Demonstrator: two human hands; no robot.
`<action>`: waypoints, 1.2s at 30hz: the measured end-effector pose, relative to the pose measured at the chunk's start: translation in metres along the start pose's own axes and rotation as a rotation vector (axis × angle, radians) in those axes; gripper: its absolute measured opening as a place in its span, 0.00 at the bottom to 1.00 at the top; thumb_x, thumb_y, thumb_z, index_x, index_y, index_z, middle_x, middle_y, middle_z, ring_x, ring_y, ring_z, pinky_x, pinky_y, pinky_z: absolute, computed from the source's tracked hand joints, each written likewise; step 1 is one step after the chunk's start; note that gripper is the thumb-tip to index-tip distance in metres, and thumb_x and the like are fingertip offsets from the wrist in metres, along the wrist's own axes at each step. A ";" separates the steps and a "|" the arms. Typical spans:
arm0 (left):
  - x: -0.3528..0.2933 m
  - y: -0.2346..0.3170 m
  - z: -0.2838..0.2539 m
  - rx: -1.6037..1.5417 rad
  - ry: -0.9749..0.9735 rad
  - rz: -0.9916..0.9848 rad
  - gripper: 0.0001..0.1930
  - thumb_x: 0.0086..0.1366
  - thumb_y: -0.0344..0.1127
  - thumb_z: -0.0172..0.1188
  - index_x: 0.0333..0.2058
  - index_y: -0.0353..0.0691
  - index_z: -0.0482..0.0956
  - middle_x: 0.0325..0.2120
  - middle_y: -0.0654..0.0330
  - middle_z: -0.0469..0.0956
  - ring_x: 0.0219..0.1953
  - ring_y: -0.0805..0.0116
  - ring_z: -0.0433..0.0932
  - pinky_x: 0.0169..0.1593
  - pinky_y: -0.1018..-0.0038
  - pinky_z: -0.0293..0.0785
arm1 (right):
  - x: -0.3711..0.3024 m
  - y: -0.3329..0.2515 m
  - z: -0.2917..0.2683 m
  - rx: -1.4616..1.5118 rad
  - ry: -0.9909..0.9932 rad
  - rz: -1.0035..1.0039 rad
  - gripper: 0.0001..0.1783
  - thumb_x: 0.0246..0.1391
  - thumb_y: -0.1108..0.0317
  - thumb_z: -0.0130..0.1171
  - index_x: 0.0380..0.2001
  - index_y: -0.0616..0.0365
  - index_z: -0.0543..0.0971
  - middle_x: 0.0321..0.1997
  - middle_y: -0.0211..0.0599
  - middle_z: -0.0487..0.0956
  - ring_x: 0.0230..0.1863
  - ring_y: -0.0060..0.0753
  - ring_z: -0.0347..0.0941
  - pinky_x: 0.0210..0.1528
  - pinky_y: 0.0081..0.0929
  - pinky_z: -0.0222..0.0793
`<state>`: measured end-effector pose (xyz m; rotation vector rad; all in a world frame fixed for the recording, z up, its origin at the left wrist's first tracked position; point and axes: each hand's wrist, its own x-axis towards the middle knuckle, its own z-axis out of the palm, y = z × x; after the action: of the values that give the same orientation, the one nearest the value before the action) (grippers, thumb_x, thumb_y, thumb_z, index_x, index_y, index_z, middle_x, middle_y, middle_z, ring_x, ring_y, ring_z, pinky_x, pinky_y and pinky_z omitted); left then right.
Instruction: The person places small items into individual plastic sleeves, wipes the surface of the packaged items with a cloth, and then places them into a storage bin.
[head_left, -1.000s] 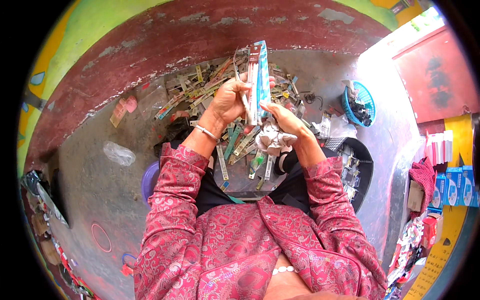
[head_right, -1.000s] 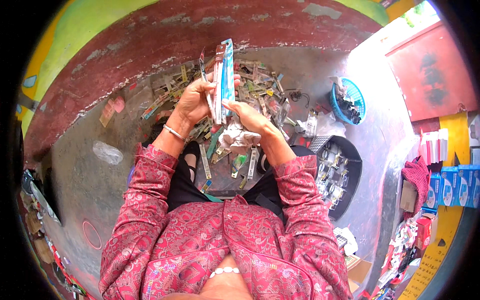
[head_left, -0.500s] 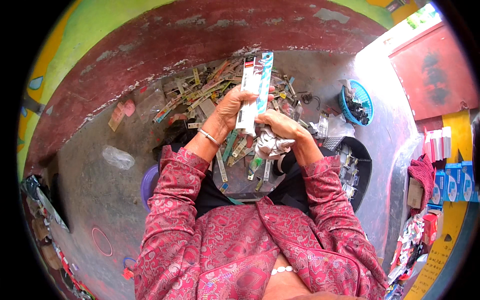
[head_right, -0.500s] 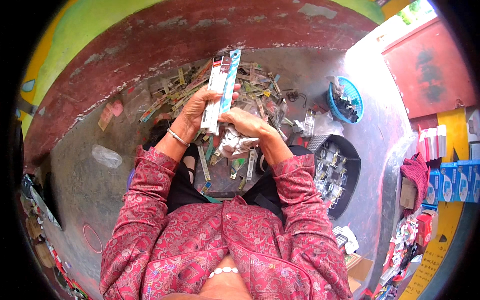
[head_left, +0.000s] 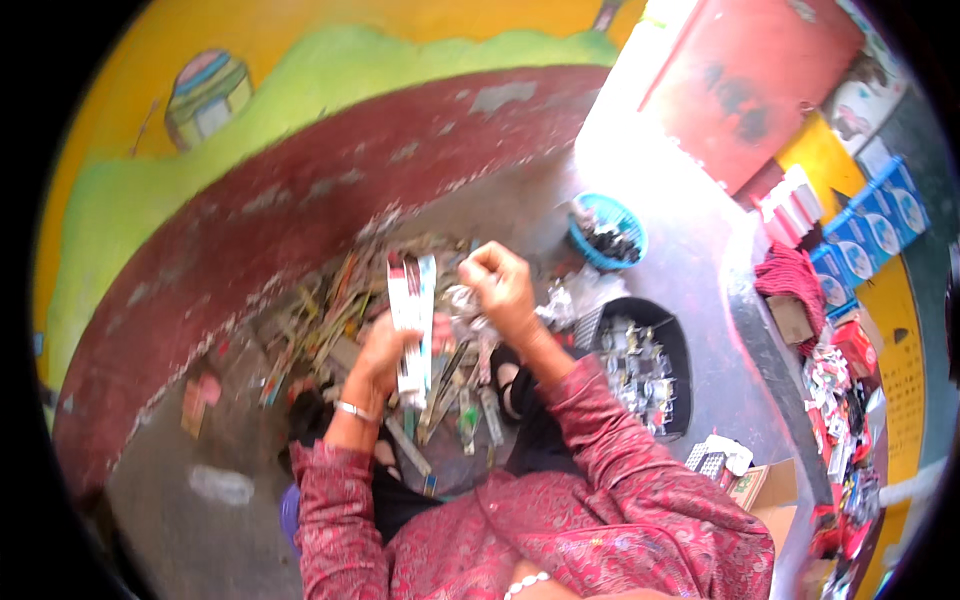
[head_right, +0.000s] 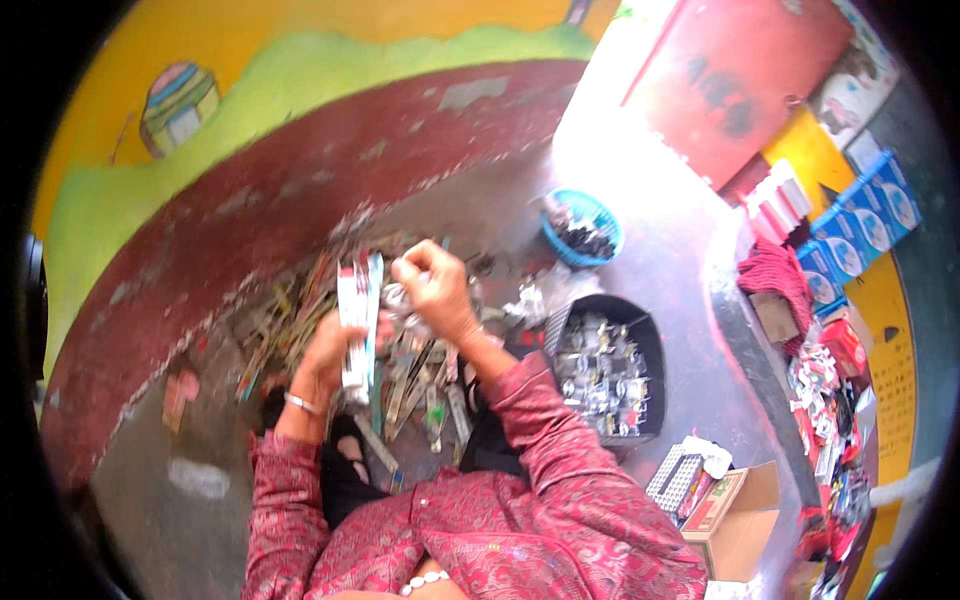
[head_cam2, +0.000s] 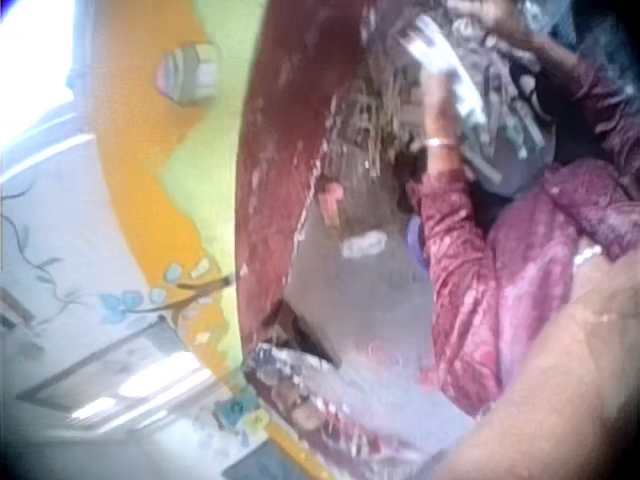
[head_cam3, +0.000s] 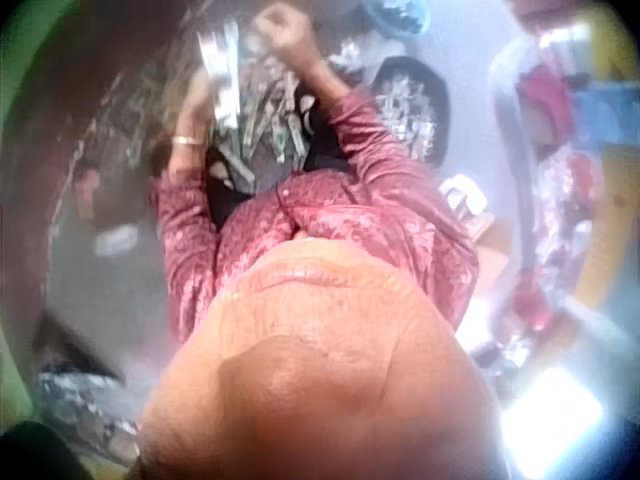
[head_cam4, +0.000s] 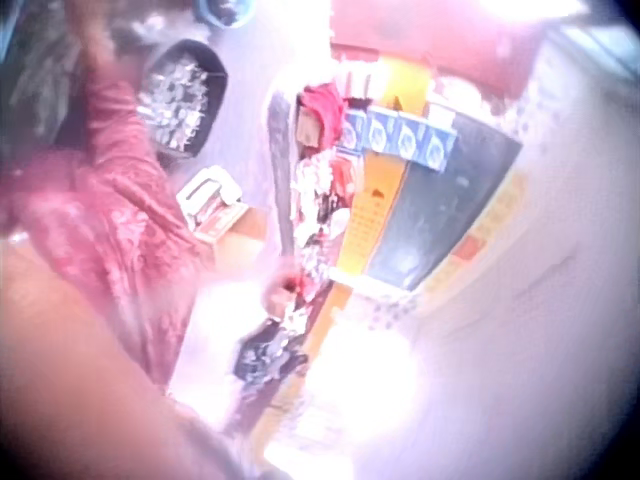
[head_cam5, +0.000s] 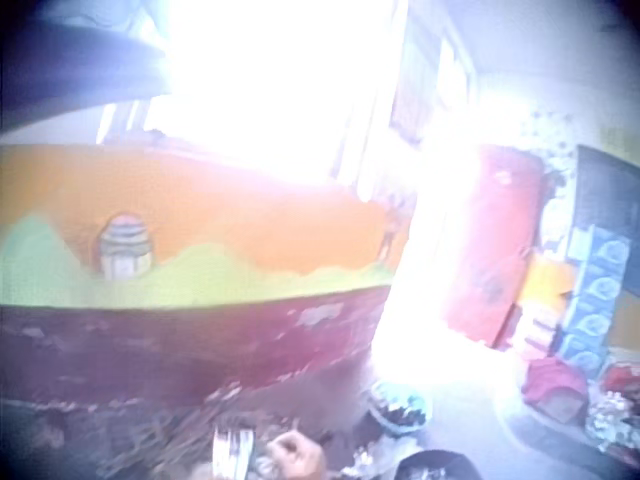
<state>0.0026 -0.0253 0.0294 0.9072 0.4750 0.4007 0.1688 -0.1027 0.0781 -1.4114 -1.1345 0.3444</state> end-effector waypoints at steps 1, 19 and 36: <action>-0.003 -0.001 0.011 0.017 -0.018 -0.008 0.20 0.45 0.19 0.44 0.41 0.26 0.70 0.32 0.54 0.76 0.31 0.65 0.78 0.37 0.72 0.77 | -0.002 -0.006 0.007 -0.041 0.084 -0.164 0.07 0.47 0.69 0.56 0.23 0.62 0.73 0.20 0.31 0.72 0.23 0.20 0.67 0.27 0.21 0.64; 0.013 -0.027 -0.018 -0.111 0.292 0.001 0.12 0.56 0.23 0.48 0.40 0.28 0.72 0.31 0.54 0.77 0.33 0.64 0.78 0.39 0.72 0.76 | -0.016 0.027 0.044 -0.164 0.185 -0.019 0.10 0.53 0.65 0.53 0.26 0.62 0.73 0.23 0.38 0.73 0.26 0.30 0.70 0.31 0.28 0.65; 0.037 -0.035 -0.055 -0.520 0.321 0.042 0.11 0.62 0.32 0.52 0.40 0.32 0.71 0.34 0.55 0.76 0.36 0.66 0.77 0.38 0.73 0.78 | -0.016 0.025 0.052 -0.044 0.115 -0.099 0.10 0.50 0.66 0.53 0.24 0.63 0.74 0.23 0.44 0.74 0.26 0.37 0.72 0.30 0.29 0.67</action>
<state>0.0080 0.0103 -0.0361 0.3484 0.6082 0.6761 0.1313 -0.0792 0.0379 -1.3894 -1.1188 0.1668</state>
